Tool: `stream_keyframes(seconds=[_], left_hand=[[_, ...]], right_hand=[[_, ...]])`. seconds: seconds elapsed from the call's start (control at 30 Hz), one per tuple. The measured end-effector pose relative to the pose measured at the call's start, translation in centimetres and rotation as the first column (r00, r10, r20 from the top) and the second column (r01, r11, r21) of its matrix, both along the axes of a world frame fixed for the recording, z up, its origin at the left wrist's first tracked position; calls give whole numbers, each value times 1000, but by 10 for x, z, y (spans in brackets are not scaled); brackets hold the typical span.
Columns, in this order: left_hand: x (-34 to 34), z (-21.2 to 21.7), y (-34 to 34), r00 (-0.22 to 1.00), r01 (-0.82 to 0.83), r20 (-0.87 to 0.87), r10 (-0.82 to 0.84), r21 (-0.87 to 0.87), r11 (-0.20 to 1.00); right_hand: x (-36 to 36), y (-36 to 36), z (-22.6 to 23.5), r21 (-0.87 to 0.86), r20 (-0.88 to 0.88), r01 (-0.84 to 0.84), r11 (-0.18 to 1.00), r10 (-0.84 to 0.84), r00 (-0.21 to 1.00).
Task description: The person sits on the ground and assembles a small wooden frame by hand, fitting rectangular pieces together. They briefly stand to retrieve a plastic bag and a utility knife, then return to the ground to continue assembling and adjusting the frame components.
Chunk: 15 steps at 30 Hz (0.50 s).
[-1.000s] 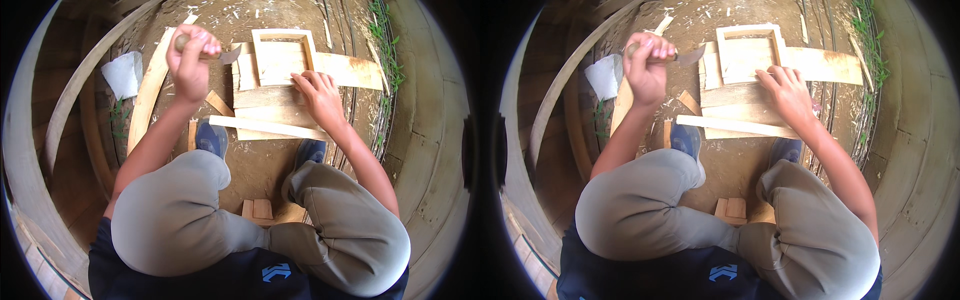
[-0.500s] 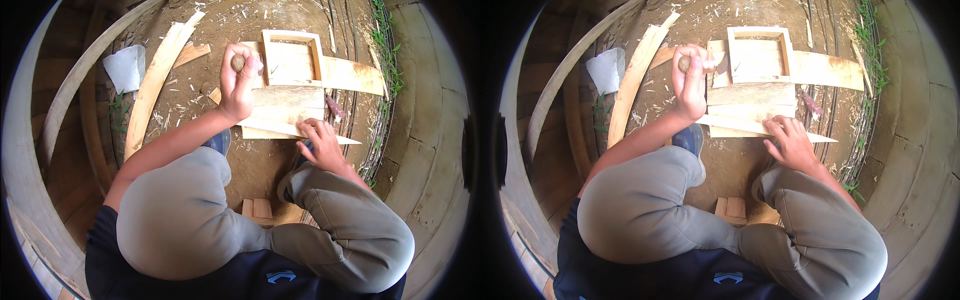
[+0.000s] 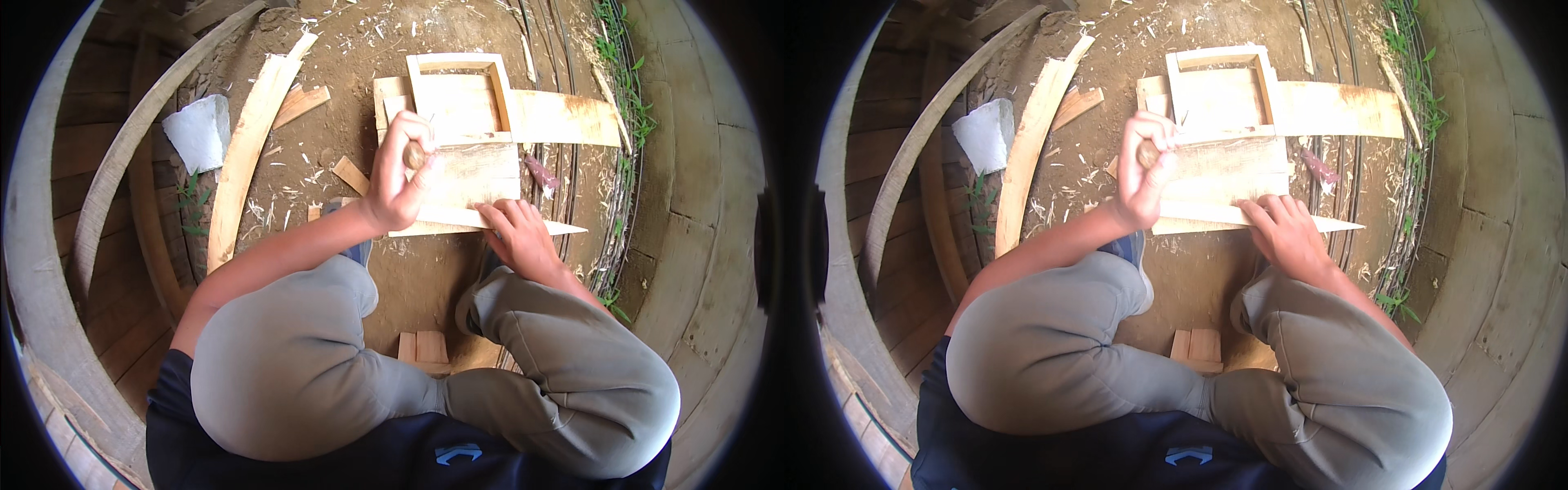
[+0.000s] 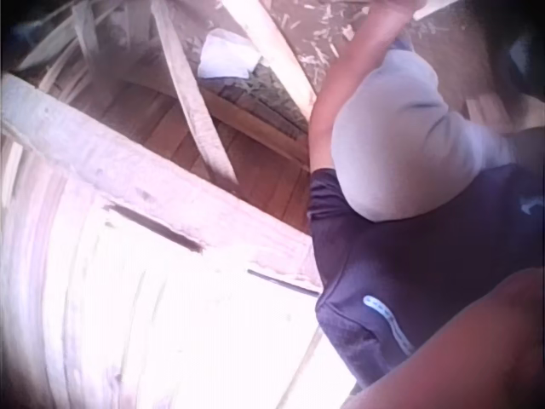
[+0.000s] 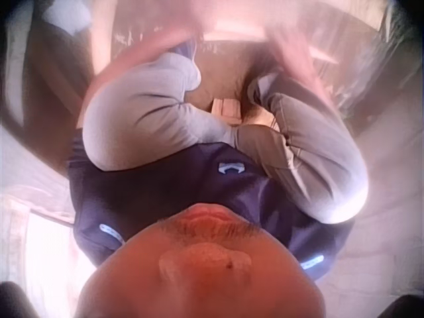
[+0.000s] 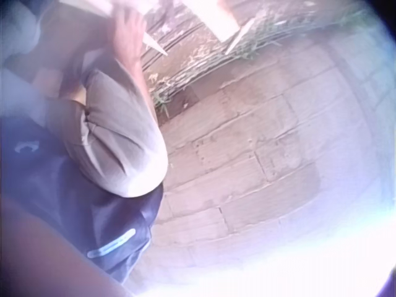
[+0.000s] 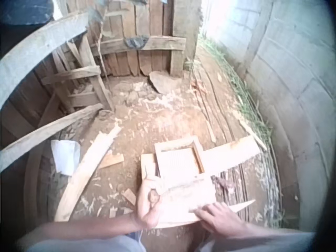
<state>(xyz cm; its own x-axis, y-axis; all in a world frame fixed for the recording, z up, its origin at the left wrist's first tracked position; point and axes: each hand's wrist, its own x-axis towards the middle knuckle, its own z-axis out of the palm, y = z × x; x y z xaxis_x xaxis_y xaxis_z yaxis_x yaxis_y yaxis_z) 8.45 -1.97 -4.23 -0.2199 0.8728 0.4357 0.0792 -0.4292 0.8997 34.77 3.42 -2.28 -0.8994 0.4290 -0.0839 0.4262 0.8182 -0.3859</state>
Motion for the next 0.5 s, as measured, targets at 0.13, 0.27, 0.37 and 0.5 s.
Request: stream_keyframes(seconds=[0.13, 0.27, 0.37, 0.5], left_hand=[[12, -1, -7, 991, -60, -119, 60, 4, 998], [17, 6, -15, 945, -86, -321, 60, -67, 994], [16, 10, -17, 933, -63, -360, 20, -109, 992], [6, 17, -20, 906, -44, -422, -38, -183, 982]], right_hand=[[1, 4, 3, -18, 57, 10, 1000, -9, 998], [4, 7, 10, -12, 111, 6, 1000, -5, 994], [10, 13, 39, -70, 196, 4, 998, 10, 981], [33, 44, 88, -220, 368, 64, 973, 22, 930]])
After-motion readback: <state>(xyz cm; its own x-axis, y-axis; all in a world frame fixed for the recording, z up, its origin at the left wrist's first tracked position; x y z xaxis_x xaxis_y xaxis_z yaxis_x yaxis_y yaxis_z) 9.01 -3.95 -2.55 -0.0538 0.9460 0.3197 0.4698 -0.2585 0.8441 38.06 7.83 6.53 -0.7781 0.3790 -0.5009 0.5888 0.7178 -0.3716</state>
